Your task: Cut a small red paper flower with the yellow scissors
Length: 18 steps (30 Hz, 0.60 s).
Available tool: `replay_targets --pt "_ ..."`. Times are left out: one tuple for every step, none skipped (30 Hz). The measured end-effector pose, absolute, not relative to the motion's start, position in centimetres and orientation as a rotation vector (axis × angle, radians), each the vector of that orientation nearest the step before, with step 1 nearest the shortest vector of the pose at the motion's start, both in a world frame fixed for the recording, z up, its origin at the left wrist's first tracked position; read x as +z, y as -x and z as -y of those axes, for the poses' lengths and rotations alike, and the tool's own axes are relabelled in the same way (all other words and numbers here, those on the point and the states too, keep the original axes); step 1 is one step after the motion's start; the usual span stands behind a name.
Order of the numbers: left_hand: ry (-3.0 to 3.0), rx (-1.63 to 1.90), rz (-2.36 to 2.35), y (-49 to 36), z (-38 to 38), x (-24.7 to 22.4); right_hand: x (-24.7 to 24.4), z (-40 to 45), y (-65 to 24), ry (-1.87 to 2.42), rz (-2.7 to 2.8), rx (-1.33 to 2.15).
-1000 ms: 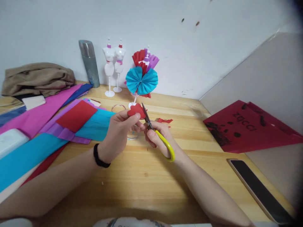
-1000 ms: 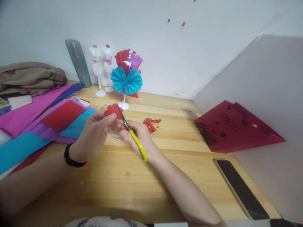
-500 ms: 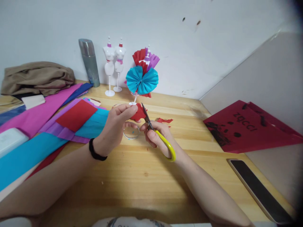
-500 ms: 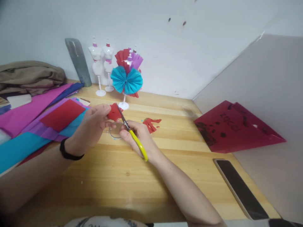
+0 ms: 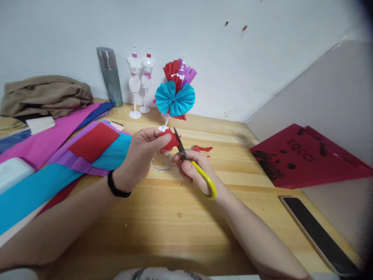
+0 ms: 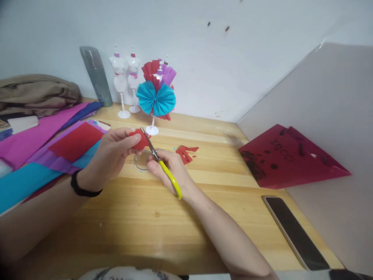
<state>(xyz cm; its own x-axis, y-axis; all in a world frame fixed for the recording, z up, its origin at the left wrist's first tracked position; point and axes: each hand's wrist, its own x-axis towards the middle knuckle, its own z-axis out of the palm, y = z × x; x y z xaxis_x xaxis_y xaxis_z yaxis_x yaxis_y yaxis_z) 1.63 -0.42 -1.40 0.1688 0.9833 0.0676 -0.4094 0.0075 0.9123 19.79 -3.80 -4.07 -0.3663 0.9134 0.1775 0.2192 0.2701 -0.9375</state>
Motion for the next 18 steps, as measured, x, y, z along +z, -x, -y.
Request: replay_targets --pt "-1.003 1.269 -0.749 -1.62 0.42 -1.41 -4.09 3.80 -19.80 1.038 1.767 1.135" --pt "-1.010 1.269 -0.743 -1.62 0.42 -1.41 -4.11 3.80 -19.81 1.037 1.767 1.135" --pt "-1.015 1.267 -0.740 -1.61 0.42 -1.40 -4.12 3.80 -19.82 1.034 1.768 1.134" --pt "-1.019 1.264 -0.739 -1.60 0.42 -1.38 -4.14 3.80 -19.82 1.032 1.770 1.134" --pt "-1.024 1.261 -0.737 -1.58 0.42 -1.34 -4.16 3.79 -19.82 1.031 1.771 1.133" --pt "-1.030 1.257 -0.735 -1.56 0.43 -1.31 -4.18 3.79 -19.82 1.032 1.771 1.133" --pt "-1.039 1.252 -0.732 -1.54 0.43 -1.28 -4.21 3.78 -19.83 1.033 1.768 1.134" --pt "-1.048 1.247 -0.727 -1.52 0.44 -1.26 -4.24 3.77 -19.84 1.034 1.766 1.134" --pt "-1.057 1.241 -0.723 -1.51 0.44 -1.25 -4.27 3.75 -19.86 1.033 1.767 1.135" --pt "-1.064 1.237 -0.722 -1.50 0.44 -1.26 -4.31 3.72 -19.87 1.029 1.772 1.137" --pt "-1.067 1.236 -0.723 -1.50 0.44 -1.29 -4.34 3.70 -19.89 1.022 1.776 1.138" --pt "-1.067 1.237 -0.725 -1.52 0.44 -1.33 -4.37 3.68 -19.90 1.014 1.777 1.138" --pt "-1.063 1.242 -0.727 -1.56 0.45 -1.38 -4.39 3.67 -19.90 1.005 1.777 1.138" --pt "-1.057 1.246 -0.730 -1.62 0.47 -1.44 -4.39 3.66 -19.88 1.000 1.773 1.138" --pt "-1.045 1.252 -0.733 -1.69 0.50 -1.50 -4.38 3.67 -19.86 1.000 1.768 1.137" --pt "-1.028 1.258 -0.734 -1.77 0.54 -1.56 -4.36 3.69 -19.83 1.006 1.763 1.136" --pt "-1.006 1.263 -0.736 -1.86 0.60 -1.62 -4.33 3.72 -19.79 1.016 1.758 1.134" --pt "-0.979 1.264 -0.738 -1.95 0.66 -1.67 -4.30 3.75 -19.76 1.026 1.754 1.133"
